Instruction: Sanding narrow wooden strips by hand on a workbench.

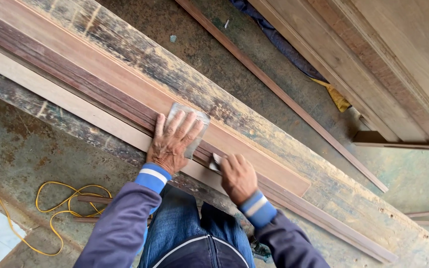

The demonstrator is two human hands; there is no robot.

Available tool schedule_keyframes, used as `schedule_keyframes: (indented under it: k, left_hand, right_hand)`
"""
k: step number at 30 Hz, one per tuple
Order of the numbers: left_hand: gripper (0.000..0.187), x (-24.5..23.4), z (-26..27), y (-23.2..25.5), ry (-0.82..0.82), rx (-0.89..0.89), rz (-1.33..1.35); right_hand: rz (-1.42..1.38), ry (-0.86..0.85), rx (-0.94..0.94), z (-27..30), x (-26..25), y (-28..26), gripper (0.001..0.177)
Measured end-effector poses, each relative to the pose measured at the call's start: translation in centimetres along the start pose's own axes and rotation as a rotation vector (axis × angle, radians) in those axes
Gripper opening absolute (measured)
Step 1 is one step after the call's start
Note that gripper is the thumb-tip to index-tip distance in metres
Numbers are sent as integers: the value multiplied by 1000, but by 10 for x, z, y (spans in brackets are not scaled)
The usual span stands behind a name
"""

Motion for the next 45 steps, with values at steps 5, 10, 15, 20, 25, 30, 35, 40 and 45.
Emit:
schedule_keyframes:
  k: [5, 10, 15, 20, 25, 30, 35, 40, 45]
  left_hand:
    - [109, -12, 2, 2, 59, -9, 49]
    - [113, -24, -6, 5, 1, -64, 87]
    - [95, -10, 0, 1, 48, -53, 67]
    - [70, -29, 2, 30, 254, -182, -11]
    - [61, -29, 8, 32, 284, -531, -11]
    - [60, -27, 11, 34, 341, -496, 32]
    - [60, -30, 11, 37, 348, -480, 30]
    - [61, -33, 9, 39, 364, -467, 53]
    - [61, -31, 11, 38, 375, -451, 16]
  right_hand:
    - [-9, -3, 46, 91, -53, 62, 20]
    - [165, -144, 261, 245, -47, 173, 16]
    - [69, 40, 29, 126, -45, 79, 22]
    - [41, 19, 41, 119, -56, 74, 22]
    - [114, 55, 128, 243, -90, 163, 15]
    - [116, 82, 156, 250, -72, 169, 11]
    - [109, 104, 18, 159, -58, 107, 13]
    - [96, 12, 106, 277, -112, 196, 24]
    - [217, 17, 259, 328, -140, 250, 12]
Point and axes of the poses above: each hand's wrist, its own z-axis away from the middle knuckle, its own x-axis out of the palm, y = z × x, the point moved 10 cm from there along -z, towards the middle knuckle, and after that the axes turned 8 degrees about y, right-handed, at the moved point
